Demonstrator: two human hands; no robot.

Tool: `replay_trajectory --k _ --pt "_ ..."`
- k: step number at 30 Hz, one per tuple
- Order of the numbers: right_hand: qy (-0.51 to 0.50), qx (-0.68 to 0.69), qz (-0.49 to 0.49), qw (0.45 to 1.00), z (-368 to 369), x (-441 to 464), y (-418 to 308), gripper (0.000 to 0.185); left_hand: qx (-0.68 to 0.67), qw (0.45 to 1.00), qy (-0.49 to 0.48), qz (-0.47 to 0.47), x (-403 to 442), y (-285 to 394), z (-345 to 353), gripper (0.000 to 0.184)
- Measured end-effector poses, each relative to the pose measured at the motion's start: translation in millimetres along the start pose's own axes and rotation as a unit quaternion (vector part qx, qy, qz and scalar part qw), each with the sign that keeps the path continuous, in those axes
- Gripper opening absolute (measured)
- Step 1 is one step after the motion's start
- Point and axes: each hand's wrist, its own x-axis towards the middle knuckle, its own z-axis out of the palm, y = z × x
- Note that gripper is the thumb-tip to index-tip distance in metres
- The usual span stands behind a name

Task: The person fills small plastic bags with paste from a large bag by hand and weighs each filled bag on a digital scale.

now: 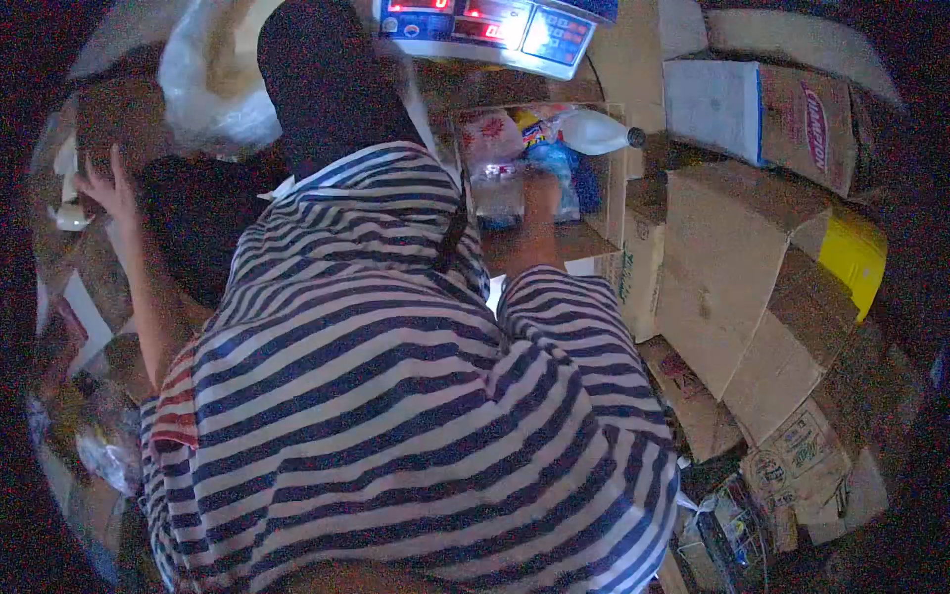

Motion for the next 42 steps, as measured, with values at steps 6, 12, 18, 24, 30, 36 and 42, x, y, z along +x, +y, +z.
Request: replay_trajectory --k 6,12,18,24,30,36,42 --pt "0.092 0.076 -0.006 0.993 -67.2 -46.1 20.6 0.027 -0.132 0.984 0.002 -0.12 19.0 19.8 1.1 0.045" --pt "0.004 0.561 -0.094 0.823 -204.0 -102.1 -58.6 0.023 -0.405 0.88 -0.053 -0.242 70.9 98.2 17.6 0.041" --pt "-0.175 0.692 -0.329 0.619 -315.9 -112.3 -256.0 0.025 -0.628 0.69 -0.352 -0.071 126.4 152.7 38.9 0.045" --pt "-0.291 0.738 -0.358 0.493 -324.8 -105.5 -428.1 0.028 -0.782 0.436 -0.42 -0.147 147.4 144.9 66.5 0.068" --pt "-0.135 0.592 -0.385 0.695 -307.5 -89.6 -493.4 0.025 -0.703 0.549 -0.384 -0.239 144.7 114.9 56.2 0.043" --pt "-0.038 0.602 -0.366 0.709 -318.3 -59.8 -493.6 0.025 -0.763 0.512 -0.277 -0.282 145.1 99.0 106.4 0.021" --pt "-0.077 0.616 -0.356 0.698 -310.8 -46.5 -477.7 0.029 -0.701 0.584 -0.272 -0.307 146.9 102.1 108.9 0.028"
